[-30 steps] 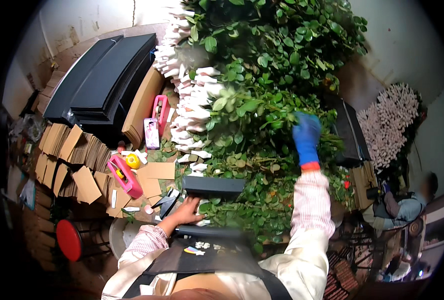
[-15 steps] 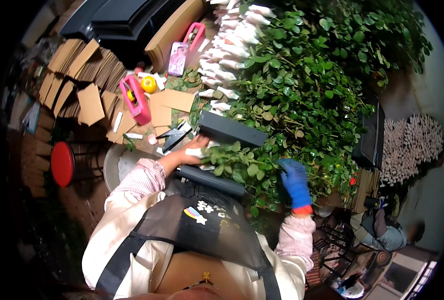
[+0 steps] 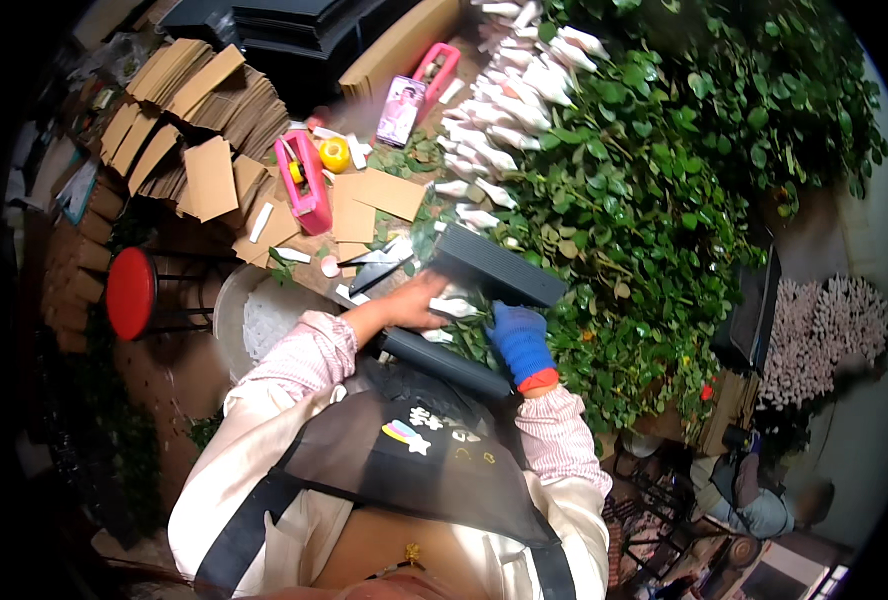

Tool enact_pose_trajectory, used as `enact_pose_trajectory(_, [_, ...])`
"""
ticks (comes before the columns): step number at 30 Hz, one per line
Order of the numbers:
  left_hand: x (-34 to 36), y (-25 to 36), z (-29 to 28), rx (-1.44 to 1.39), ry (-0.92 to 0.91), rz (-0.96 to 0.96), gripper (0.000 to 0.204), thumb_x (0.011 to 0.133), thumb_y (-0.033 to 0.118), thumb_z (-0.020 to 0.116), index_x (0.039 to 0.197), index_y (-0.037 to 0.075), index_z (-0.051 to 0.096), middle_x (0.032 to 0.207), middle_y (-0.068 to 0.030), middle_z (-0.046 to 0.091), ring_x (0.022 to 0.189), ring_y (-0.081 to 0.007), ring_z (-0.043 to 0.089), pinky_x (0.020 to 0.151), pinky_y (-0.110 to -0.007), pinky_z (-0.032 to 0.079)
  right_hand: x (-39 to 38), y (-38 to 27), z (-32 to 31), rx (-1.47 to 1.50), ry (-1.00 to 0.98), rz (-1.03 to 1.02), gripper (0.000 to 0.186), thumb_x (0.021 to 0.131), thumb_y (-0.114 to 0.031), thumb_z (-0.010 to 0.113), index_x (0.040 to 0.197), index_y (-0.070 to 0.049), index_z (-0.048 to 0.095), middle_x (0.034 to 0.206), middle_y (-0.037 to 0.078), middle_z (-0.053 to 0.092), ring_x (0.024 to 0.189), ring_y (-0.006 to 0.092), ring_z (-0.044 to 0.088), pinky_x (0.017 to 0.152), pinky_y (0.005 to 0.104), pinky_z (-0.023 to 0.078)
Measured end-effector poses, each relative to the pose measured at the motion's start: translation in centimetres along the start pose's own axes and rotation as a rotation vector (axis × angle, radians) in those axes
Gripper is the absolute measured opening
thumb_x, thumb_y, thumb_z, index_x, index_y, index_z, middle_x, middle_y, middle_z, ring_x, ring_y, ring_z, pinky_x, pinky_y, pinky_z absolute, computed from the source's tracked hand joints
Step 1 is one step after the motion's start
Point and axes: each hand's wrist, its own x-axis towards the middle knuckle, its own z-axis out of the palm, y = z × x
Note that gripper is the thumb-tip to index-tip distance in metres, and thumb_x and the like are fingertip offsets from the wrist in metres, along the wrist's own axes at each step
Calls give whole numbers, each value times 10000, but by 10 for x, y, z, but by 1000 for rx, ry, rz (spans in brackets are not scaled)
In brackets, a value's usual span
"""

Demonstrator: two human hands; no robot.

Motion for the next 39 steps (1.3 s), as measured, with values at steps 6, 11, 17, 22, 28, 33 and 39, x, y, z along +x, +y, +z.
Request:
enact_pose_trajectory(6, [-2, -9, 5, 26, -4, 39, 775, 756, 350, 802, 1353, -8, 459, 1372, -290, 472, 1305, -463, 426, 1094, -506, 375, -1, 7, -12, 111, 110, 106, 366, 859, -439, 688, 1178, -259, 678, 976, 148, 730, 869, 357, 694, 786, 484, 543])
enact_pose_trajectory(11, [1, -1, -3, -154, 109, 30, 738, 857, 459, 703, 1374, -15, 475, 1437, -305, 438, 1297, -455, 462, 1084, -479, 395, 44, -7, 24, 153, -213, 168, 495, 868, -409, 639, 1340, -258, 637, 1424, 176, 563, 1324, 354, 521, 1133, 489, 367])
enact_pose_trajectory(17, [11, 7, 13, -302, 494, -303, 424, 990, 409, 545, 1025, 2, 660, 915, -252, 674, 936, -464, 626, 802, -490, 504, 48, -9, 58, 29, -23, 141, 558, 859, -348, 632, 1404, -239, 582, 1511, 175, 475, 1417, 380, 407, 1188, 533, 272])
enact_pose_trajectory(22, [3, 7, 3, -472, 701, -430, 355, 1003, 336, 526, 990, 7, 659, 866, -230, 662, 822, -415, 629, 729, -466, 487, 48, -13, 57, 99, -46, 165, 554, 861, -365, 634, 1394, -223, 585, 1499, 189, 479, 1389, 394, 434, 1164, 536, 313])
enact_pose_trajectory(28, [-21, -9, -33, -208, 494, -194, 294, 837, 209, 677, 1042, 45, 545, 936, -189, 589, 891, -398, 607, 778, -458, 490, 44, 2, 49, 256, -65, 30, 593, 831, -441, 657, 1378, -222, 599, 1470, 192, 506, 1358, 386, 464, 1146, 515, 341])
enact_pose_trajectory(33, [-7, 8, -15, -19, 280, -288, 382, 924, 386, 654, 1143, 74, 637, 1075, -227, 551, 941, -430, 628, 828, -504, 508, 45, -3, 68, 73, 59, 78, 542, 812, -381, 674, 1326, -211, 638, 1428, 186, 549, 1328, 385, 499, 1124, 517, 368])
enact_pose_trajectory(39, [-6, -4, 12, -302, 503, -341, 235, 955, 275, 616, 975, 46, 668, 994, -179, 534, 933, -369, 591, 836, -438, 472, 45, -9, 69, 144, 68, 125, 482, 836, -326, 660, 1295, -179, 660, 1393, 197, 576, 1279, 404, 543, 1092, 530, 404])
